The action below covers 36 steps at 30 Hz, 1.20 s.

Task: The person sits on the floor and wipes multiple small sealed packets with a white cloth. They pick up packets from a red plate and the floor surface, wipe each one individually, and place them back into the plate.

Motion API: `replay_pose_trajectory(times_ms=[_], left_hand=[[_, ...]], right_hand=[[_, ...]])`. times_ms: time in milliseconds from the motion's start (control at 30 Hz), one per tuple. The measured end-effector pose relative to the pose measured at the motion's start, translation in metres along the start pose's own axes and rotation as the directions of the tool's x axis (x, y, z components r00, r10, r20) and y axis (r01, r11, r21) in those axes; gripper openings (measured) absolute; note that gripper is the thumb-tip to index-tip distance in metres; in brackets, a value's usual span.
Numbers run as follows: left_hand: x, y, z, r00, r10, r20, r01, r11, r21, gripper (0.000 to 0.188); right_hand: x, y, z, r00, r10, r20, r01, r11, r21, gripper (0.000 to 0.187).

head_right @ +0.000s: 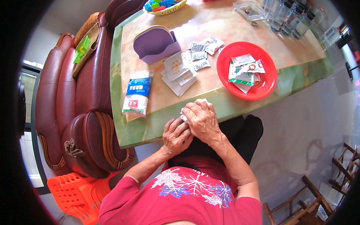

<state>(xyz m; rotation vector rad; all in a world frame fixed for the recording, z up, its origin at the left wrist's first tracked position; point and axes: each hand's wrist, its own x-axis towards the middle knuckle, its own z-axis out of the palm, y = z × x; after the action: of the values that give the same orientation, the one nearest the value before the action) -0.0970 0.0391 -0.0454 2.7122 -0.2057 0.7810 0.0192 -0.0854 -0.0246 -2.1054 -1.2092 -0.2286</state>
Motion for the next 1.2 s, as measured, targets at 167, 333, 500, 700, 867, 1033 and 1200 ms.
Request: replay_pose_trajectory(times_ms=[167, 333, 500, 700, 867, 1033, 1200], left_hand=[[0.002, 0.002, 0.003, 1.0, -0.013, -0.003, 0.013, 1.0, -0.008, 0.035], [0.008, 0.012, 0.0, 0.988, -0.146, 0.053, 0.147, 0.989, -0.013, 0.049], [0.013, 0.012, 0.007, 0.996, -0.065, -0.054, 0.064, 0.998, -0.019, 0.043], [0.006, 0.004, -0.005, 0.984, -0.118, -0.13, 0.076, 0.953, -0.292, 0.025], [0.027, 0.001, -0.026, 0.646, -0.586, 0.49, 0.695, 0.186, -0.694, 0.026], [0.018, -0.013, -0.017, 0.628, -0.529, 0.571, 0.706, 0.08, -0.703, 0.03], [0.027, -0.014, -0.023, 0.574, -0.524, 0.629, 0.75, 0.03, -0.66, 0.03]], right_hand=[[-0.002, 0.018, 0.001, 0.98, 0.149, -0.129, -0.177, 0.954, -0.243, 0.037], [-0.016, 0.039, -0.009, 0.932, 0.196, -0.304, -0.302, 0.884, -0.357, 0.047], [-0.025, 0.049, -0.021, 0.925, 0.217, -0.312, -0.323, 0.882, -0.345, 0.046], [-0.031, 0.056, -0.02, 0.898, 0.243, -0.366, -0.277, 0.96, -0.043, 0.044], [-0.021, 0.029, -0.032, 0.819, 0.435, -0.373, -0.302, 0.881, 0.364, 0.038], [-0.015, -0.03, 0.01, 0.992, 0.041, -0.117, -0.017, 0.98, 0.196, 0.042], [-0.016, -0.019, 0.017, 0.989, 0.073, -0.127, -0.066, 0.996, 0.061, 0.046]])
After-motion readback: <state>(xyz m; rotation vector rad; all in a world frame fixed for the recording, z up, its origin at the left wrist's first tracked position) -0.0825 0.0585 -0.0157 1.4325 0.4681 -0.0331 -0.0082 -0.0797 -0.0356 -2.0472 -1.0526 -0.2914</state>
